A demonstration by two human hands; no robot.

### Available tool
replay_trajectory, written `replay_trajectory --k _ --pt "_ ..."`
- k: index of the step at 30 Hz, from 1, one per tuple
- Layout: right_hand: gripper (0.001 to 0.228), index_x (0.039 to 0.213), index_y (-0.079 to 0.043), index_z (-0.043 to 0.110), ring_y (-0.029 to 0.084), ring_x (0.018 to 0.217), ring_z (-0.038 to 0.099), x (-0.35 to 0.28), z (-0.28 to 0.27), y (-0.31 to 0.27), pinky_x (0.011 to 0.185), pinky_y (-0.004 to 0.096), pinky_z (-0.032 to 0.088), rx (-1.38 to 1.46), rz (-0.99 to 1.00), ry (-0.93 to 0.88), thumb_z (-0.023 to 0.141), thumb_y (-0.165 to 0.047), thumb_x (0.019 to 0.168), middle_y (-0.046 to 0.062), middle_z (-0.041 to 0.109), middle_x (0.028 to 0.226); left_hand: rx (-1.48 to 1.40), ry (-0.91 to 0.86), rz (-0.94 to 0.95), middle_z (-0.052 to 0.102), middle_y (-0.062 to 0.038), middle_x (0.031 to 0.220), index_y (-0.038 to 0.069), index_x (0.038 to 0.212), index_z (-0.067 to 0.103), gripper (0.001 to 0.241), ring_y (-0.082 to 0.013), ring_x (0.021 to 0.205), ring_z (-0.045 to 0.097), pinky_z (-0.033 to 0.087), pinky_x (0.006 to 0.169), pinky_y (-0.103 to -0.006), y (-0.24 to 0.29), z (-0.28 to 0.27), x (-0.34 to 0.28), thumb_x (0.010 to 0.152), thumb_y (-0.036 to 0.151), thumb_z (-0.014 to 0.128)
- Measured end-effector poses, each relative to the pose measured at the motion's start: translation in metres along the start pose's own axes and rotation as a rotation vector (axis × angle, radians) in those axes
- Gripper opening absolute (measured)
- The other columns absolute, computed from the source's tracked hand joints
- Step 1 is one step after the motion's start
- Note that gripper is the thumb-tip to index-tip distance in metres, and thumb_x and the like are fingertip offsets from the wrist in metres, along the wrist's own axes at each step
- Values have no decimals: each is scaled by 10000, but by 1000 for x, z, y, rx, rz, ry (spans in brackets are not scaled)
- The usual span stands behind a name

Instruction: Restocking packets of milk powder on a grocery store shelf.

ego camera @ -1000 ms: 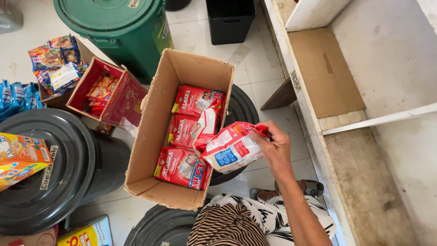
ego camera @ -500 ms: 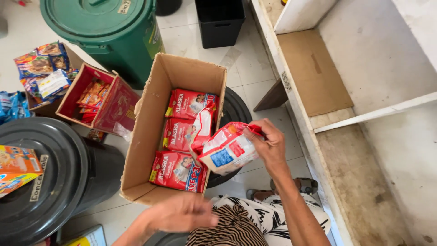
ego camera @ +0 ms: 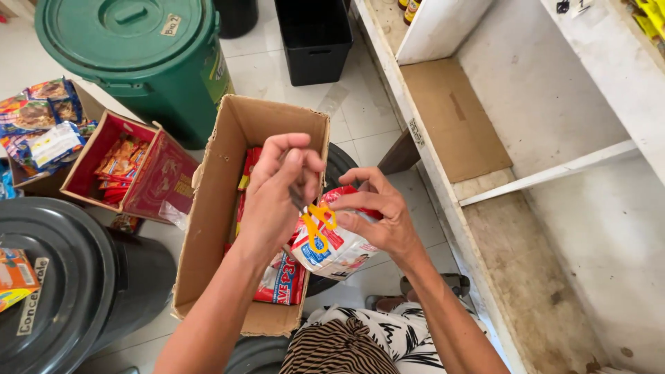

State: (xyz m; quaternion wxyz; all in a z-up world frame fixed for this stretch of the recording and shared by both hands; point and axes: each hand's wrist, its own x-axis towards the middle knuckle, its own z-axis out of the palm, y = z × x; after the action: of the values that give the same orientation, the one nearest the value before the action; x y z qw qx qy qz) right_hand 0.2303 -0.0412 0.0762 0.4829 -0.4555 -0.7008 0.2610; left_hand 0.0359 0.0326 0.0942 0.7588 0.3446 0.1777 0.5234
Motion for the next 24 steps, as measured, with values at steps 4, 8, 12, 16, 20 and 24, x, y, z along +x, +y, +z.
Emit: replay_trajectory --k 4,8,12,16,20,24 --pt "277 1003 -106 808 177 801 595 6 7 -15 770 302 534 -86 57 18 887 -203 755 85 638 1211 -65 -22 31 642 -84 988 43 1249 525 171 -103 676 539 463 621 -253 -7 9 15 1112 113 451" --pt "292 995 -98 785 218 962 684 9 10 -27 846 324 564 -257 -69 43 909 -220 761 107 642 1251 7 -21 57 644 -68 983 46 1233 538 153 -84 681 523 446 621 -234 -3 16 17 1130 110 445" --pt "366 1037 -64 747 276 1058 709 10 9 -33 909 354 584 -315 -81 24 887 -212 733 145 625 1277 41 8 145 651 -58 962 51 1210 562 155 -73 679 521 435 620 -224 1 20 17 1137 114 440" --pt "361 986 -61 746 279 1043 711 14 13 -32 888 363 581 -404 -110 10 893 -230 703 141 636 1271 46 10 133 655 -44 952 51 1199 567 159 -62 686 520 426 631 -217 0 26 15 1142 112 432" --pt "313 959 -60 761 251 983 709 13 11 -10 829 345 568 -390 27 -27 870 -197 700 112 664 1218 102 3 152 644 -85 1038 45 1272 556 180 -85 761 537 448 677 -227 -5 21 10 1128 145 517" --pt "179 917 -11 727 152 969 664 6 3 15 857 274 531 -67 132 14 803 -109 787 75 666 1144 490 -137 304 388 -147 1573 80 1601 261 963 -242 1450 425 394 1191 -390 6 -2 -18 879 387 820"
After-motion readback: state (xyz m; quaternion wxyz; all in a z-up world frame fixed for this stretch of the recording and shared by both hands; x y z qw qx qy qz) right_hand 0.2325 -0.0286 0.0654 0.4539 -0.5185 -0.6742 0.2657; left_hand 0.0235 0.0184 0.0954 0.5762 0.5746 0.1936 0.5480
